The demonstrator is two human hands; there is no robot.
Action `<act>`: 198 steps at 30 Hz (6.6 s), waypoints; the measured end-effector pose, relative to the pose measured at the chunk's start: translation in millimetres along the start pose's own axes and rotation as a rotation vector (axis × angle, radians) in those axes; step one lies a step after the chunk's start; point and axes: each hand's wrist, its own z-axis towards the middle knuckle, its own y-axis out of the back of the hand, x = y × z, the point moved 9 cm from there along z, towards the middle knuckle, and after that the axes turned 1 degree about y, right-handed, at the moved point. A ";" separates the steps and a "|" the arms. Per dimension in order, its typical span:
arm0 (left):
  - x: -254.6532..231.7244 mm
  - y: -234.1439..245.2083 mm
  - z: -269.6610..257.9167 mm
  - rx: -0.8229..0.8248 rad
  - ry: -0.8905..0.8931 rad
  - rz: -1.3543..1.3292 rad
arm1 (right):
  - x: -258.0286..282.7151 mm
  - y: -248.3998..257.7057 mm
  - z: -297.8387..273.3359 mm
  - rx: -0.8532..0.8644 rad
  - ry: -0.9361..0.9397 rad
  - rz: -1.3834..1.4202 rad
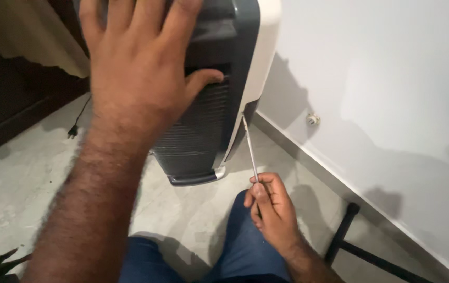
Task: The person unscrews and removes the outer casing and base of a tower air cooler using a screwdriver, handling the plastic panels and placing them on the floor.
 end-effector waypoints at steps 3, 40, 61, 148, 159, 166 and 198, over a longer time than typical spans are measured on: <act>0.1 6.4 -4.3 -0.018 -0.018 -0.029 | 3.0 -5.6 -1.9 0.003 -0.095 -0.014; -0.9 16.7 -13.7 -0.254 -0.074 0.062 | 61.1 -74.9 -13.8 -0.039 -0.276 0.614; 13.7 13.7 -13.0 -0.288 -0.114 0.101 | 27.0 -15.3 74.4 0.314 -0.365 0.164; -111.0 -59.9 -19.7 -0.146 -0.752 0.240 | 13.1 19.9 39.2 0.048 -0.501 -0.160; -118.2 -58.3 -18.7 -0.031 -0.812 0.414 | -54.3 -95.9 35.8 -0.166 -0.251 0.666; -116.2 -58.4 -14.8 0.032 -0.860 0.301 | -42.0 -132.9 60.2 -0.152 -0.254 0.976; -115.7 -43.0 -19.3 0.003 -0.884 0.331 | 98.1 18.7 137.4 0.694 0.169 -1.263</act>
